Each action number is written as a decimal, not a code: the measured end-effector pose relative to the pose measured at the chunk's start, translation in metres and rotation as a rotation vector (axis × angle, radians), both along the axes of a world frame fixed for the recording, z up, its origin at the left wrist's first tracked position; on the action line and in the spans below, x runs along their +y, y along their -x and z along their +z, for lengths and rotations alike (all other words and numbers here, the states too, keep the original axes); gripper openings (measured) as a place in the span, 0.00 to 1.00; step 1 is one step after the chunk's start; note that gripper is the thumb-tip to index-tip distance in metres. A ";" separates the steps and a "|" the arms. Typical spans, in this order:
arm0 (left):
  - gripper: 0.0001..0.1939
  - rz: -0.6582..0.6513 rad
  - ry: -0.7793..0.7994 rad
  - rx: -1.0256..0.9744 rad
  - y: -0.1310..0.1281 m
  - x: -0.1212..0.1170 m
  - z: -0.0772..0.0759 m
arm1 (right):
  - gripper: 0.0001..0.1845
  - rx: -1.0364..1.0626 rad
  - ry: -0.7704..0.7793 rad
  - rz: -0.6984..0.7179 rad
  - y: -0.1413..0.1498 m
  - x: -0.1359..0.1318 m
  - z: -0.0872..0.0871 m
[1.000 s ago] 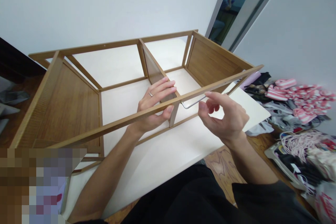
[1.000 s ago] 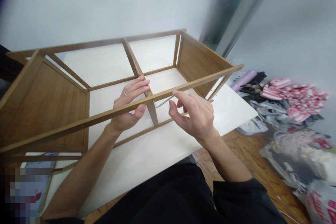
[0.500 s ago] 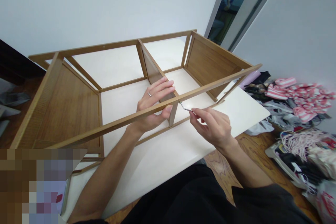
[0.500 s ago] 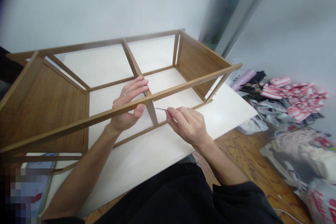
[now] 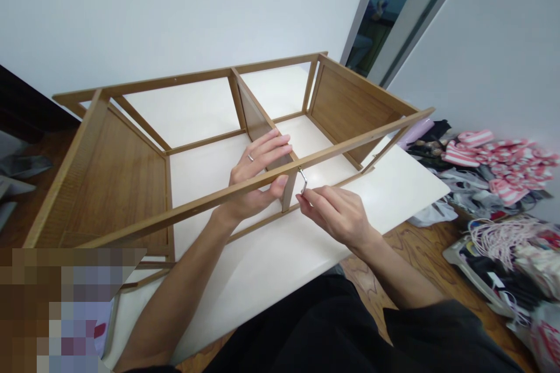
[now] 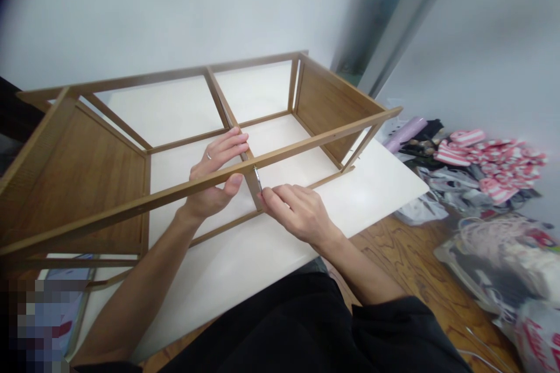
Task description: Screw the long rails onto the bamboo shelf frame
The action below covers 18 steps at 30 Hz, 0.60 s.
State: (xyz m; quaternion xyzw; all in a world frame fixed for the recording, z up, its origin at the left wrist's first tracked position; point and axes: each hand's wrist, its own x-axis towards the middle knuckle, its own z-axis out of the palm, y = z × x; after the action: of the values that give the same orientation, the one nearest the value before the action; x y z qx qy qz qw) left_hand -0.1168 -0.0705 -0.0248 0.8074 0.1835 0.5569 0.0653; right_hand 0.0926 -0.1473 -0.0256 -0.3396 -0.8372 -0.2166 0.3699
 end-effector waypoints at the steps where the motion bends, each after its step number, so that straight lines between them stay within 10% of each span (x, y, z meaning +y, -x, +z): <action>1: 0.18 -0.003 0.000 0.000 0.000 0.000 0.000 | 0.04 -0.019 -0.003 0.006 -0.001 0.001 0.002; 18: 0.20 0.003 -0.055 0.052 0.003 0.002 0.003 | 0.05 -0.160 -0.474 0.320 0.002 0.031 0.027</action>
State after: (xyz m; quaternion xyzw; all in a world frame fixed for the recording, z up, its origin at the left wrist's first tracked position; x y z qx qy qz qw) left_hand -0.1201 -0.0688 -0.0222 0.8229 0.1708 0.5407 0.0375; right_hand 0.0911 -0.1160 0.0014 -0.0894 -0.8326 -0.3710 0.4013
